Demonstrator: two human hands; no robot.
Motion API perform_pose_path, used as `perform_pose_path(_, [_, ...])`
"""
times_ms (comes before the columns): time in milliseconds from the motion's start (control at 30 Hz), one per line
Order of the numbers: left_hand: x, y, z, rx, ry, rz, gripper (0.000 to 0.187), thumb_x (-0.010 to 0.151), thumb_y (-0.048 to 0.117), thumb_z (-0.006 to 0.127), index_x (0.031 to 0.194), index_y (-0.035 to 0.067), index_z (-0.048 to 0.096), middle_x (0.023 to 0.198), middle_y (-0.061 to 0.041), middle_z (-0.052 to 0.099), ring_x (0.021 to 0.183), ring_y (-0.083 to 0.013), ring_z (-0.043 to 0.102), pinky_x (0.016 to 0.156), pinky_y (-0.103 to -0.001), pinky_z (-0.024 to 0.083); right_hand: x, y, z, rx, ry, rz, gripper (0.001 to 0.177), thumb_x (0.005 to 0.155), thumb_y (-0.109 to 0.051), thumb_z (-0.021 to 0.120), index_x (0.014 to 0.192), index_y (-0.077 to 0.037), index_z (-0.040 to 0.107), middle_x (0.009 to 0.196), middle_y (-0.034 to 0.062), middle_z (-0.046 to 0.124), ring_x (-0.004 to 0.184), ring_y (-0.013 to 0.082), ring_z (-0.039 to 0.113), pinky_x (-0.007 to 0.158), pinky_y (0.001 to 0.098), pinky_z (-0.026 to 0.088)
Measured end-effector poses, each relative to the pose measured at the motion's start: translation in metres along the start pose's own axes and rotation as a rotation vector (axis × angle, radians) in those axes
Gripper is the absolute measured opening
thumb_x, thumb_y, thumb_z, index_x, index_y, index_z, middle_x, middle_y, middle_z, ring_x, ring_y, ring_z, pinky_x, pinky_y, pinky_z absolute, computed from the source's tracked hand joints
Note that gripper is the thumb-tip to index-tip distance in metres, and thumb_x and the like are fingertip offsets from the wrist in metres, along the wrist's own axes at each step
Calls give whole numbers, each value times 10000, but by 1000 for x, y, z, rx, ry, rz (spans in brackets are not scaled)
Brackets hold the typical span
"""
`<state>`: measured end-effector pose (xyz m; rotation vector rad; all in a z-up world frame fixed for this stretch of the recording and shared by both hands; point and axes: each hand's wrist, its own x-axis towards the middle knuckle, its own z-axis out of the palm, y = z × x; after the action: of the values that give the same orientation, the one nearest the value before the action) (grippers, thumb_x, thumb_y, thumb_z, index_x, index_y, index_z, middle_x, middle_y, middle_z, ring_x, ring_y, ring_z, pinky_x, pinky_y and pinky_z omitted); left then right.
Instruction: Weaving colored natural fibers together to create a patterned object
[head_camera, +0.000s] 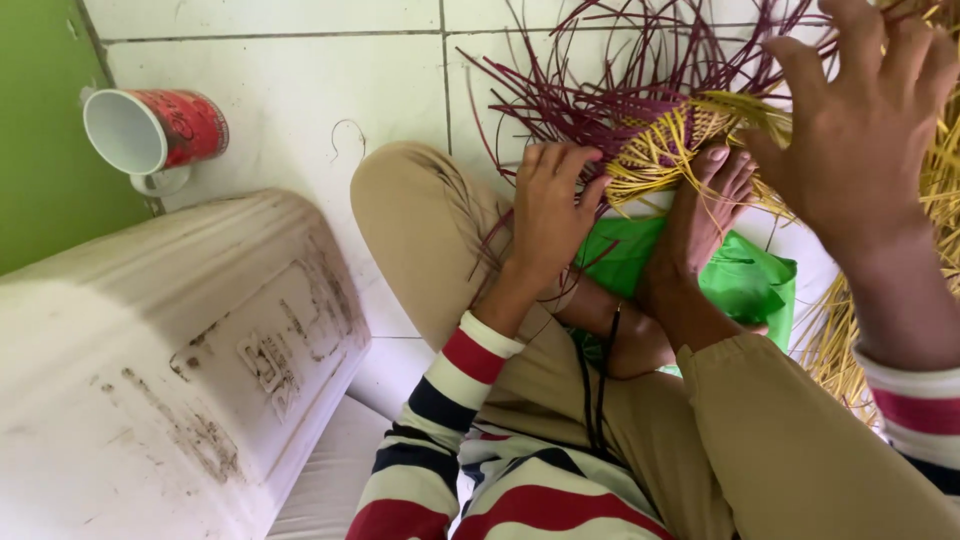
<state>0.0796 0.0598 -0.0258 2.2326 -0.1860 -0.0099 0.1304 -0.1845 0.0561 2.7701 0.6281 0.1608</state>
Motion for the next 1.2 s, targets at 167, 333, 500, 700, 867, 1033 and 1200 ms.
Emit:
perform_pose_path(167, [0, 3, -1, 34, 25, -10, 222, 840, 197, 700, 1019, 123, 591, 1012, -27, 641, 1093, -254, 513, 785, -431, 417, -1, -45, 0, 371, 263, 71, 283, 938, -177, 969, 1130, -142, 765, 1331, 126, 469, 1115, 298, 453, 868, 399, 450])
perform_pose_path(333, [-1, 2, 1, 60, 4, 0, 238, 859, 272, 657, 1042, 121, 638, 1018, 1, 664, 1084, -274, 478, 824, -457, 400, -21, -50, 29, 373, 454, 134, 254, 993, -68, 1007, 953, -142, 768, 1531, 65, 393, 1453, 270, 78, 1096, 598, 239])
perform_pose_path(500, [2, 0, 6, -43, -77, -97, 191, 866, 307, 626, 992, 164, 629, 963, -15, 700, 1052, -273, 474, 804, -438, 362, -19, -58, 32, 496, 398, 16, 259, 971, -212, 881, 1112, -98, 697, 1195, 143, 592, 998, 285, 531, 801, 394, 382])
perform_pose_path(700, [-4, -10, 20, -334, -89, -291, 241, 833, 345, 658, 989, 171, 717, 879, -53, 712, 896, -230, 614, 776, -353, 497, 7, -22, 34, 711, -112, -12, 720, 816, 16, 812, 1431, -88, 452, 1514, 256, 269, 1370, 517, 198, 1012, 835, 139])
perform_pose_path(867, [-18, -33, 43, -902, -189, -542, 291, 791, 241, 754, 992, 33, 722, 956, -69, 735, 866, -114, 672, 770, -233, 562, -14, 57, 93, 136, 78, -100, 743, 728, -113, 838, 1434, -6, 629, 1364, 185, 647, 1191, 333, 585, 925, 422, 500])
perform_pose_path(1033, [-12, -23, 30, -781, -92, -520, 261, 755, 217, 820, 989, 133, 742, 881, -100, 694, 920, -191, 660, 832, -340, 529, -60, -86, 105, 283, -197, 566, 429, 866, 9, 559, 1289, 79, 535, 1234, 298, 569, 1098, 467, 553, 861, 610, 469])
perform_pose_path(1200, [-9, -22, 22, -673, -126, -416, 298, 774, 204, 795, 1062, 163, 732, 960, -116, 623, 1038, -280, 646, 960, -376, 487, -53, -134, 111, 310, -282, 748, 288, 917, 54, 473, 1179, 117, 575, 1168, 326, 580, 1078, 501, 560, 858, 656, 456])
